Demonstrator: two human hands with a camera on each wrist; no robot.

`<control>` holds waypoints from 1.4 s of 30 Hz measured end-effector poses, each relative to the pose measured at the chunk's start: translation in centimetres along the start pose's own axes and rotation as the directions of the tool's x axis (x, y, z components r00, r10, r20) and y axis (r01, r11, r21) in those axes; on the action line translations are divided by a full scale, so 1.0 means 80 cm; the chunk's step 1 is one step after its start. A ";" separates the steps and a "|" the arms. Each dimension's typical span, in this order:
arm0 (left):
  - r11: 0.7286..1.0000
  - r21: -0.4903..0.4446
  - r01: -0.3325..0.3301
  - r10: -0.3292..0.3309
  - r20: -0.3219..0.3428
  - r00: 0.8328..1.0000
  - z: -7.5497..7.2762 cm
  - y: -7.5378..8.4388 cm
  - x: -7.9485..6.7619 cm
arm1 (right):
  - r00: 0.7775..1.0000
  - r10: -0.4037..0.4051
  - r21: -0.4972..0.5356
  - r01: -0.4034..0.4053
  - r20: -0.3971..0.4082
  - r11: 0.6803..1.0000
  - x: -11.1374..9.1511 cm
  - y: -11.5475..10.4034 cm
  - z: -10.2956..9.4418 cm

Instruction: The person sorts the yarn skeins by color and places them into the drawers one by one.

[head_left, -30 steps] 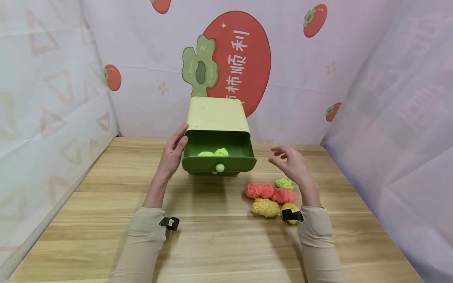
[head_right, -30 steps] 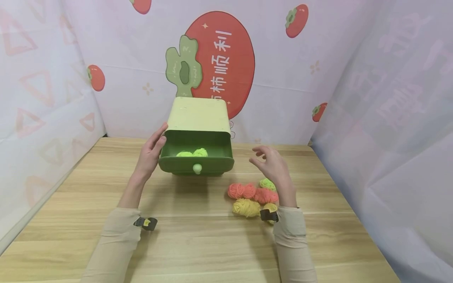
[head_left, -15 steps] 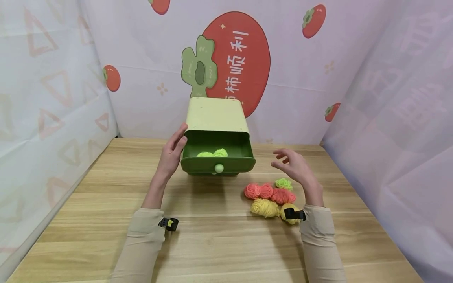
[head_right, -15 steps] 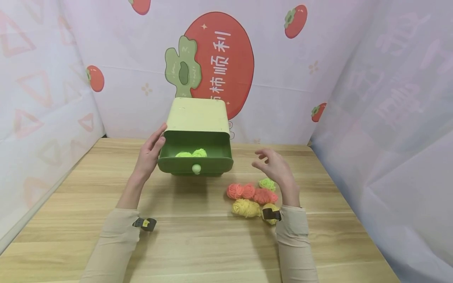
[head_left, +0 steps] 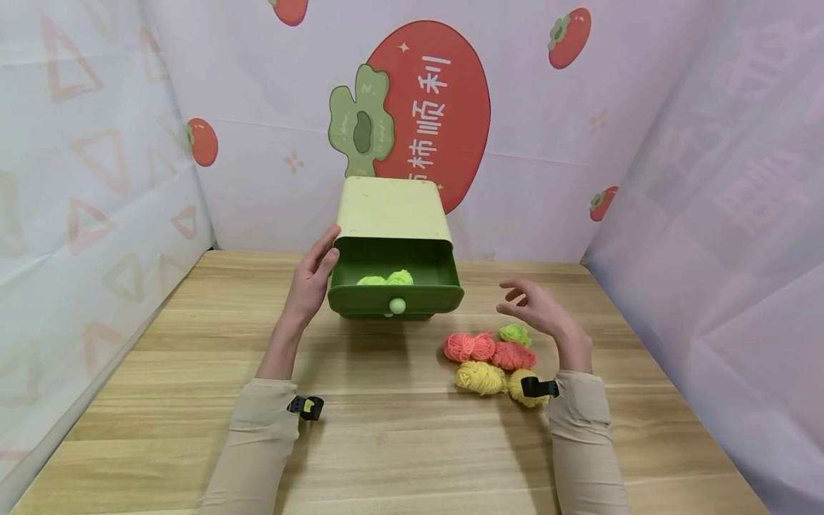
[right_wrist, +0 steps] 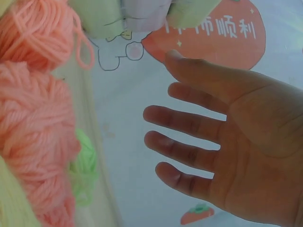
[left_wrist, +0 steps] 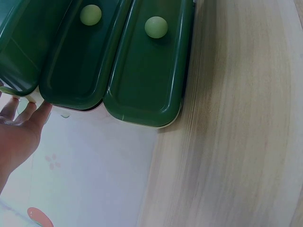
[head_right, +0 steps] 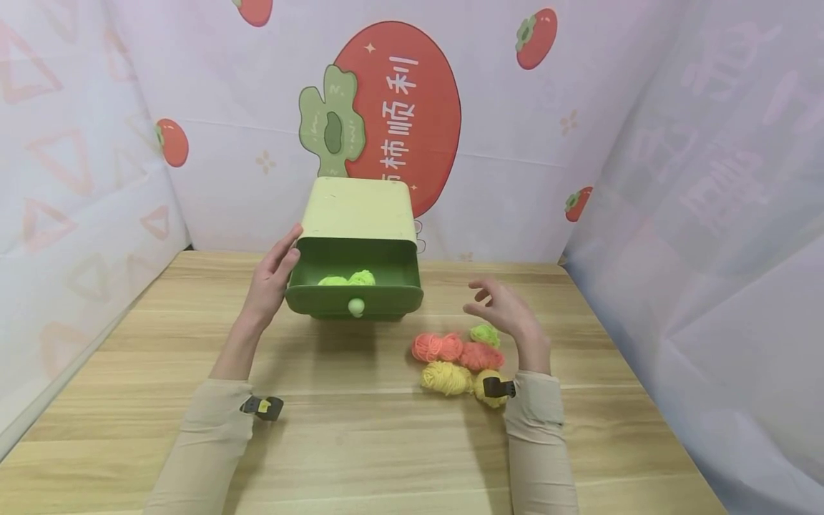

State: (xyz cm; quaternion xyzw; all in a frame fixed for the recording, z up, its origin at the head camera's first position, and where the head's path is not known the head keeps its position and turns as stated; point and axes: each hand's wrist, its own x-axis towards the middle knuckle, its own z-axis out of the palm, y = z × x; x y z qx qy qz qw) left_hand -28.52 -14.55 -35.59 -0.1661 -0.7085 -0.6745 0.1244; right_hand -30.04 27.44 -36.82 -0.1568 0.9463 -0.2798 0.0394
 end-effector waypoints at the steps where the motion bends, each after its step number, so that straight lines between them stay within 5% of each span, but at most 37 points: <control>1: 1.000 0.001 0.000 0.000 0.000 1.000 0.000 0.000 0.000 | 1.000 -0.009 0.000 0.009 0.006 1.000 0.000 0.002 0.000; 10: 1.000 0.007 0.003 -0.003 0.004 1.000 -0.001 -0.001 0.000 | 0.997 -0.037 -0.004 0.038 0.070 0.999 -0.006 0.021 0.002; 23: 1.000 0.007 -0.005 0.005 0.005 1.000 -0.002 -0.001 0.000 | 0.981 0.046 -0.028 -0.042 0.187 0.999 -0.005 0.043 0.007; 36: 1.000 0.007 -0.005 0.005 0.012 1.000 0.001 -0.002 0.001 | 0.934 0.181 0.015 -0.195 0.307 0.981 -0.012 0.057 0.009; 42: 1.000 0.012 -0.019 0.019 0.010 1.000 -0.001 -0.008 0.003 | 0.934 0.169 0.035 -0.189 0.314 0.981 -0.007 0.060 0.010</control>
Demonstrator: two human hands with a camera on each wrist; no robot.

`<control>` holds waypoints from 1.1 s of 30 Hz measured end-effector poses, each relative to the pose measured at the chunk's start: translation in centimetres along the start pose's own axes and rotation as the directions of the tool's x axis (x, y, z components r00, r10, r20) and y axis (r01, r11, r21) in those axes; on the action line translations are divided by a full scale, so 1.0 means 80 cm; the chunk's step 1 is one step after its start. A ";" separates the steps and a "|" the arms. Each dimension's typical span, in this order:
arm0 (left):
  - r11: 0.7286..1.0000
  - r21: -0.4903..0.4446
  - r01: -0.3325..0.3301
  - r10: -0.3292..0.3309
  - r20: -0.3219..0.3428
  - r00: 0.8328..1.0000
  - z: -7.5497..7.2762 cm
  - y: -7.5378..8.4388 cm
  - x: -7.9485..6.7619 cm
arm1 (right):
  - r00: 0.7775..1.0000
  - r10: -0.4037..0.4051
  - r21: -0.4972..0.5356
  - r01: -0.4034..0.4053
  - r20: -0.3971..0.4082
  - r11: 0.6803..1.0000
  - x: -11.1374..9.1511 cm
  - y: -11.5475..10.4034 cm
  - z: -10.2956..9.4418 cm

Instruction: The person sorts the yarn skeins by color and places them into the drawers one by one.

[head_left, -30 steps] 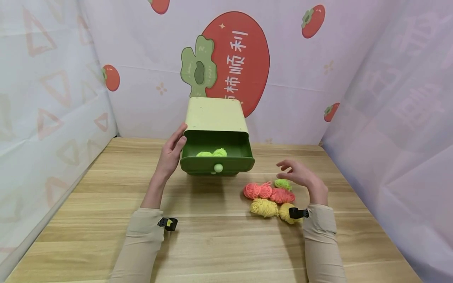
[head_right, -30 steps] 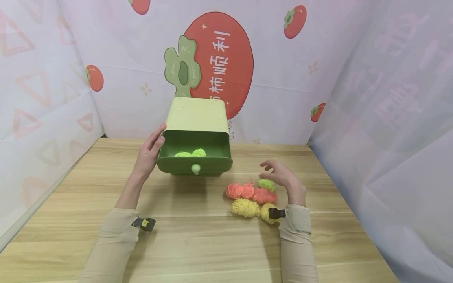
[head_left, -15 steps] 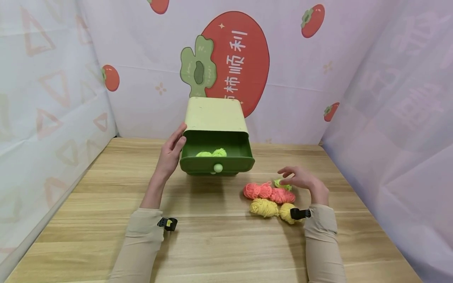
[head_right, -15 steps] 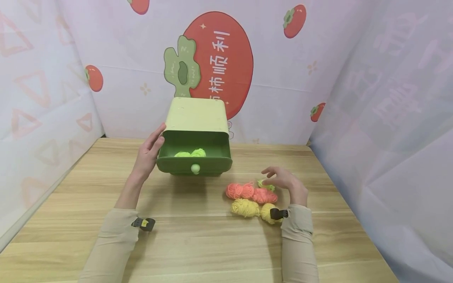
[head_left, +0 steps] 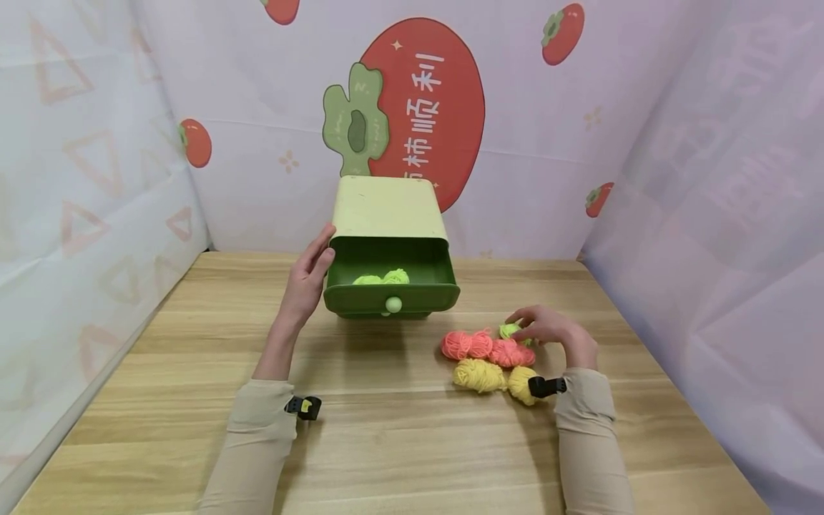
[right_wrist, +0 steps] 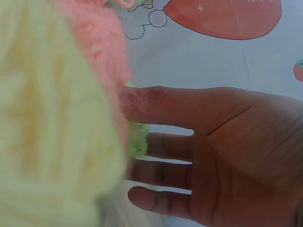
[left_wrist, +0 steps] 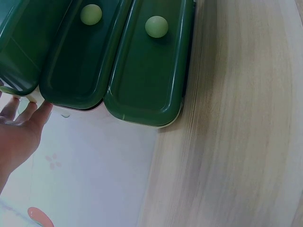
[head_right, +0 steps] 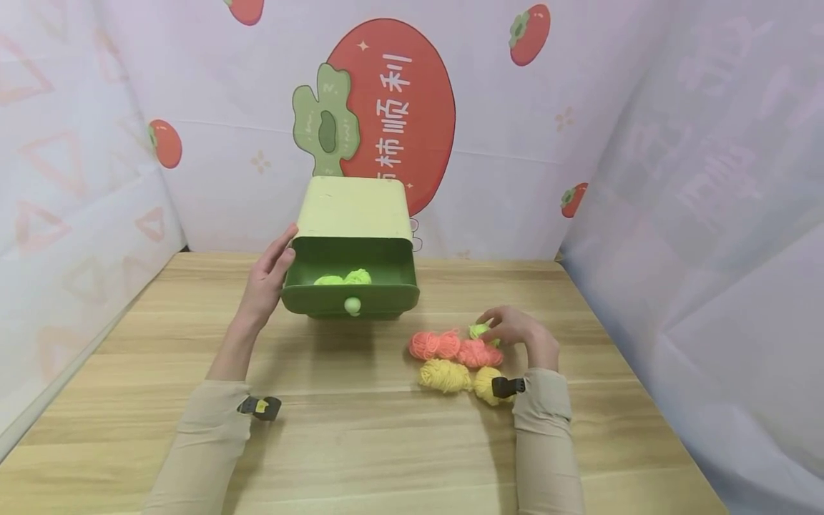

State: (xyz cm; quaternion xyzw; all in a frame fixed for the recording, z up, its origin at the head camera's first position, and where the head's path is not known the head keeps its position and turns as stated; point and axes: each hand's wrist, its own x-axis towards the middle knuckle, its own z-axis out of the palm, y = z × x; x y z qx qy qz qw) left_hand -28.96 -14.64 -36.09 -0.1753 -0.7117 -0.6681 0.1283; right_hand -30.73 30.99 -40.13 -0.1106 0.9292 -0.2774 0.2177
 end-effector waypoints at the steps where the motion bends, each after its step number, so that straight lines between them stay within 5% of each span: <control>1: 1.000 -0.001 0.000 0.000 -0.001 1.000 0.000 0.000 0.000 | 1.000 -0.005 -0.003 0.005 -0.005 1.000 -0.001 -0.001 0.000; 18: 1.000 -0.002 0.014 -0.014 0.001 1.000 -0.001 0.005 -0.004 | 0.973 -0.160 -0.063 0.151 -0.168 0.987 -0.011 -0.007 -0.010; 33: 1.000 -0.020 0.002 -0.001 0.007 1.000 0.000 0.008 -0.004 | 0.895 -0.275 -0.117 0.250 -0.351 0.961 -0.021 -0.042 -0.020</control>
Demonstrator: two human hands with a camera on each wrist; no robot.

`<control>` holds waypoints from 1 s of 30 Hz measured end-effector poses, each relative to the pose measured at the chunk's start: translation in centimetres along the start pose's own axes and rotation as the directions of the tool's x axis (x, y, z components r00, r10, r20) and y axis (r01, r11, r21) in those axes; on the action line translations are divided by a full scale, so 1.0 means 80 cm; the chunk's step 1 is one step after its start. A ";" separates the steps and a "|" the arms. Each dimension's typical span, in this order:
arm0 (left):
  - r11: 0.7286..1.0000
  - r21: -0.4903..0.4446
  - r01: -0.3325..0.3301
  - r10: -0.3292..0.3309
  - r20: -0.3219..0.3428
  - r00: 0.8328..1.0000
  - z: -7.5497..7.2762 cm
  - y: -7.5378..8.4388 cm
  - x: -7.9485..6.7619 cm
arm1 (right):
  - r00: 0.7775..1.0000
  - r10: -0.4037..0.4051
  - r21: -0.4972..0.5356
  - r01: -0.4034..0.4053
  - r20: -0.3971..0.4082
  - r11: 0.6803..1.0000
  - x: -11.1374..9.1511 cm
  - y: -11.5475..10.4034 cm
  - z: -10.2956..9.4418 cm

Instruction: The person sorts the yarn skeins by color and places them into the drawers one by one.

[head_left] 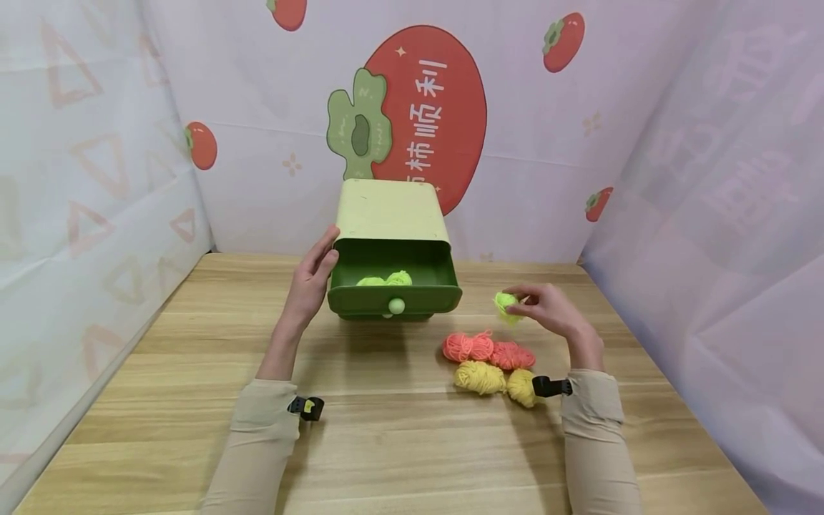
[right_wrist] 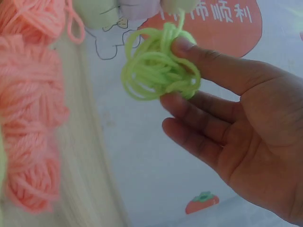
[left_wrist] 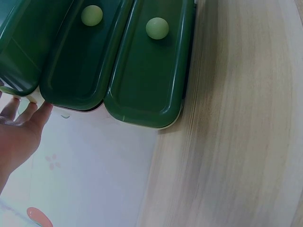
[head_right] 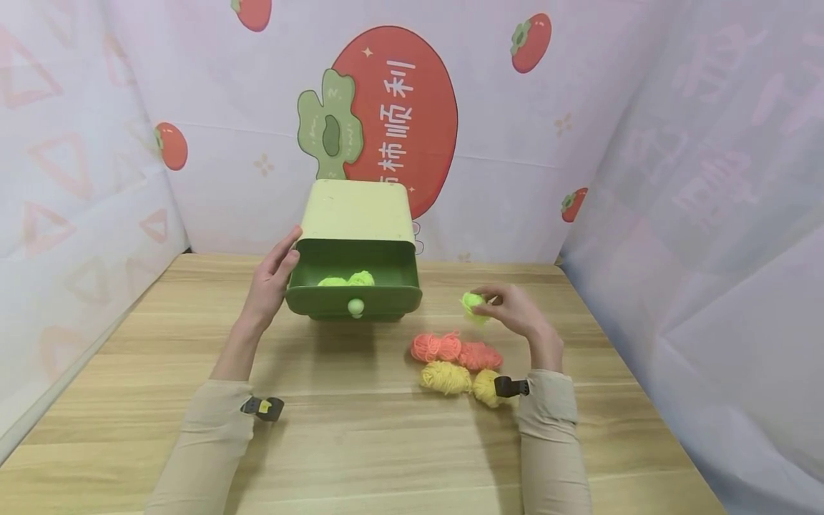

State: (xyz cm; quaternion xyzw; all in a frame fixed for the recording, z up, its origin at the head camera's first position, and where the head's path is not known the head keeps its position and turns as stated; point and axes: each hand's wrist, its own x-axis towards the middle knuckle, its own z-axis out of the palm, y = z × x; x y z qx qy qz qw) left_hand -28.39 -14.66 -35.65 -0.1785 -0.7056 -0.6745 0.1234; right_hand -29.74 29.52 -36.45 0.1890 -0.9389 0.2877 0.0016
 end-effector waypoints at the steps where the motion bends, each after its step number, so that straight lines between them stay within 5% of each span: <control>1: 1.000 -0.001 -0.001 0.001 -0.001 1.000 0.000 0.000 0.000 | 1.000 -0.005 0.004 0.005 -0.016 1.000 0.001 -0.002 0.000; 13: 1.000 0.001 -0.001 0.001 -0.007 1.000 0.000 -0.001 0.002 | 0.965 -0.112 0.005 0.117 -0.238 0.993 0.007 -0.050 -0.003; 26: 1.000 0.010 0.013 -0.013 -0.009 1.000 0.003 -0.003 -0.003 | 0.856 -0.313 -0.010 0.340 -0.412 0.940 0.015 -0.107 -0.004; 30: 1.000 0.023 0.001 0.000 -0.019 1.000 -0.002 -0.019 0.004 | 0.823 -0.382 -0.022 0.412 -0.420 0.911 0.025 -0.128 -0.001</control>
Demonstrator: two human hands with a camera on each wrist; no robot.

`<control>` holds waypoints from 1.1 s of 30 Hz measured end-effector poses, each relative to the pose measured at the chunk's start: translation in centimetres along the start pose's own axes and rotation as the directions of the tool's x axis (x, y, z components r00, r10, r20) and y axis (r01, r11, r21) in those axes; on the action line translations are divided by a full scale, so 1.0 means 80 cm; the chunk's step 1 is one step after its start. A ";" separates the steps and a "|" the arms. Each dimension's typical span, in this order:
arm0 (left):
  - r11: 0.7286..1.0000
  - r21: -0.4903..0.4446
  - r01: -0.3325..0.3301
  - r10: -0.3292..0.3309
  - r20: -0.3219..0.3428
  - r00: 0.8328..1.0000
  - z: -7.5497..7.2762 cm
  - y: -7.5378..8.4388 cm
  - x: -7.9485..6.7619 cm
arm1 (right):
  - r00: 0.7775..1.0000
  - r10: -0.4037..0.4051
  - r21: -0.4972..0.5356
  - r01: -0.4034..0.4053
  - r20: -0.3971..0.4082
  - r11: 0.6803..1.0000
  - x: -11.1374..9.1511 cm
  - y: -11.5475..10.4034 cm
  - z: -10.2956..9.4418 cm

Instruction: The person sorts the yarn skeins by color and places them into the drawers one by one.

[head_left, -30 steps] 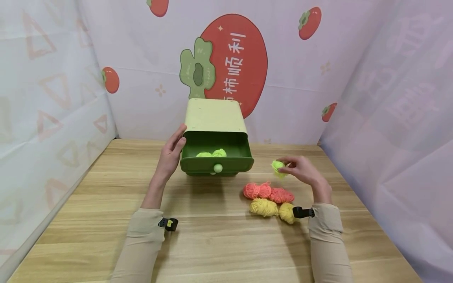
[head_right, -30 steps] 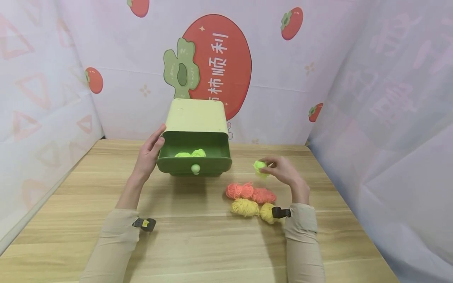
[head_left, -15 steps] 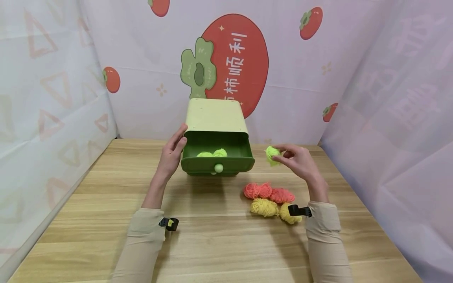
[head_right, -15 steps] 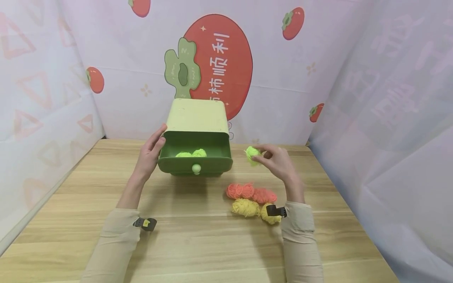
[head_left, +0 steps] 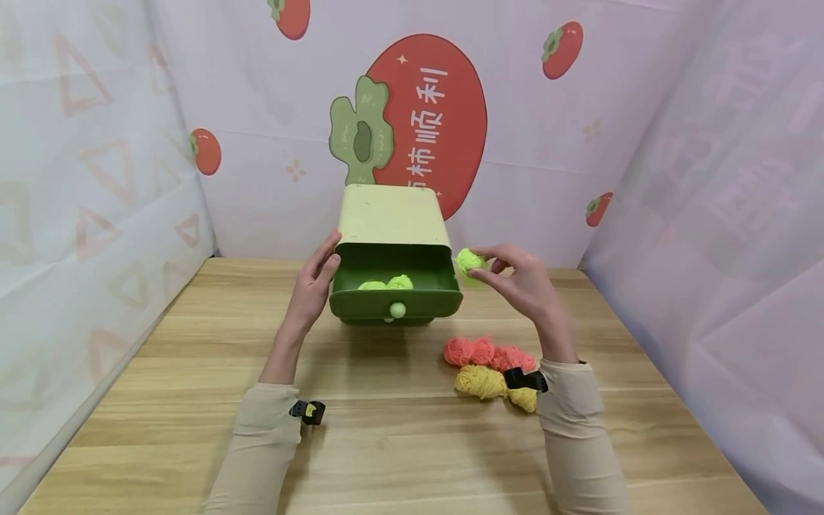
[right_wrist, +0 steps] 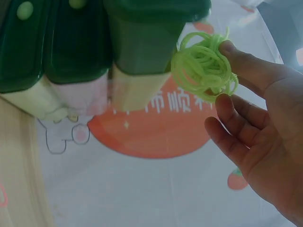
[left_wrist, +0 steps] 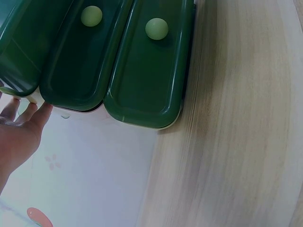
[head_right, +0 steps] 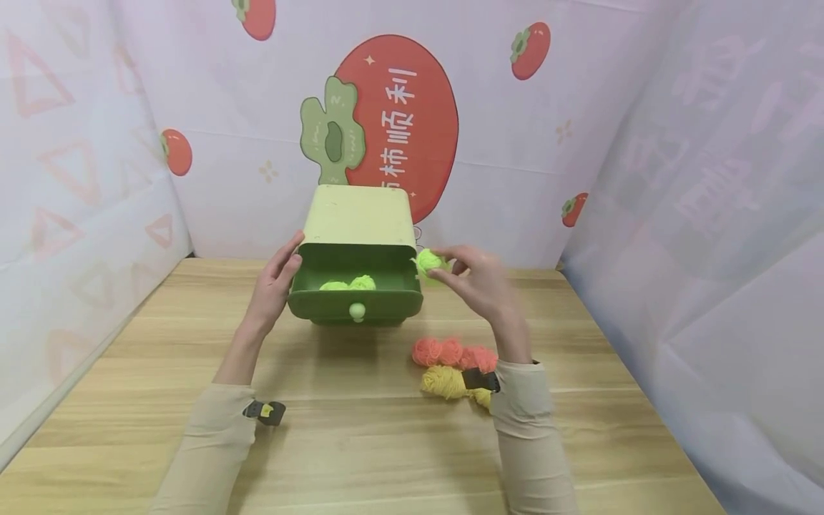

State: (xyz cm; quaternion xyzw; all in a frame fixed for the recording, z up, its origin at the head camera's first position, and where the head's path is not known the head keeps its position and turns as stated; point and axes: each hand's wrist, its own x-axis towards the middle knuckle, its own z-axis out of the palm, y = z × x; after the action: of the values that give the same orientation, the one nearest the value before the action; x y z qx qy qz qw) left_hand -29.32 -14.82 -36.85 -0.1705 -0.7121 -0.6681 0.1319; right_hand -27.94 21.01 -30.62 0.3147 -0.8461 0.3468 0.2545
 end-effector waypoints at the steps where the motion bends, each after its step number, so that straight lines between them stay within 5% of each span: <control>1: 1.000 0.001 0.004 -0.004 0.000 1.000 0.000 0.000 0.000 | 1.000 -0.024 0.000 0.024 0.000 1.000 0.003 -0.003 0.004; 5: 1.000 0.011 -0.007 0.007 -0.007 1.000 -0.003 -0.012 0.004 | 0.997 -0.079 -0.033 0.080 0.019 0.996 0.016 -0.015 0.018; 16: 1.000 -0.009 0.017 -0.017 0.000 1.000 0.000 0.021 -0.006 | 0.991 -0.112 -0.048 0.116 0.072 0.992 0.033 -0.028 0.048; 33: 1.000 0.000 0.017 -0.017 0.007 1.000 0.001 0.018 -0.003 | 0.995 -0.019 -0.059 0.025 0.095 0.998 0.036 -0.028 0.058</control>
State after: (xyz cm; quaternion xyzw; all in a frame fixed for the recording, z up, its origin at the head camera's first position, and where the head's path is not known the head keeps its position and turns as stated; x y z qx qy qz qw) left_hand -28.46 -14.70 -35.62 -0.1666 -0.7140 -0.6686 0.1238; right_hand -29.26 15.26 -30.68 0.3322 -0.8637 0.3033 0.2273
